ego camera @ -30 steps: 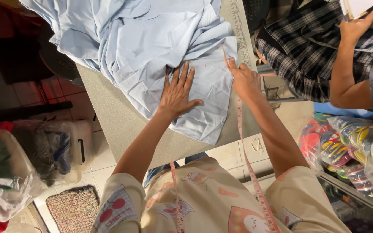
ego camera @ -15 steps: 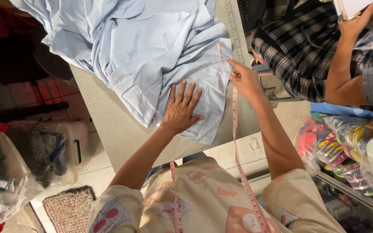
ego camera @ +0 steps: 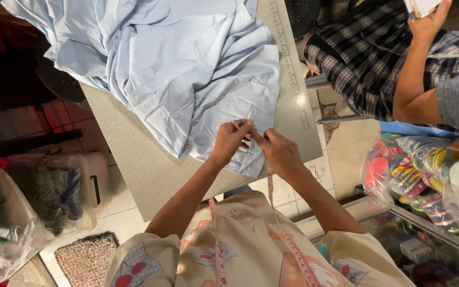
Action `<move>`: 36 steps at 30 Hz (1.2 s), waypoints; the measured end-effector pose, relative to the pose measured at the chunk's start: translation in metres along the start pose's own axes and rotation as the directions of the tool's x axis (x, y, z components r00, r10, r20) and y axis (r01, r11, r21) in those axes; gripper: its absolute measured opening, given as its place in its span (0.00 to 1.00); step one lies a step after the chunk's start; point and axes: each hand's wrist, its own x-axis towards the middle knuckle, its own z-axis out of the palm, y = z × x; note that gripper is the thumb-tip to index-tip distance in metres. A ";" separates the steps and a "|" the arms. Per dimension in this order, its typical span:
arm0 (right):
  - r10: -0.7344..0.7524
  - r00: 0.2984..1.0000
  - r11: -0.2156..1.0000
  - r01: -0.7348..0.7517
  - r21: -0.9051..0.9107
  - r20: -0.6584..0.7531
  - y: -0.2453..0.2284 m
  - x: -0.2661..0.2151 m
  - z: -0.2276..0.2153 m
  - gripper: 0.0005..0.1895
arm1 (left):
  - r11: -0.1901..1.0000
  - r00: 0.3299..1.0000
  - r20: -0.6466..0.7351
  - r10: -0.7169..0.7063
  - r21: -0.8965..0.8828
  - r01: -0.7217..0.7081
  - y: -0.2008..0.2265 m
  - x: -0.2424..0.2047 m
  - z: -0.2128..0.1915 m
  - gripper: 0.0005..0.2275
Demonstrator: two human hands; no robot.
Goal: The person measures a light blue shirt on a table using a measuring tape and marks it with a pen. They then pick up a pair of scissors and cut along the marked line on the shirt.
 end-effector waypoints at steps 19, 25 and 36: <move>0.561 0.732 0.511 -0.673 0.534 0.387 0.070 0.006 -0.008 0.13 | 0.538 0.837 0.002 0.547 0.765 -0.354 0.001 0.007 -0.015 0.06; 0.599 0.769 0.636 -0.626 0.451 0.222 0.093 0.018 0.033 0.10 | 0.178 0.691 0.081 0.718 0.938 -0.296 -0.027 0.047 -0.020 0.07; 0.536 0.802 0.625 -0.587 0.515 0.263 0.090 0.025 0.009 0.09 | -0.175 0.361 0.307 0.880 0.918 -0.356 -0.010 0.000 -0.023 0.09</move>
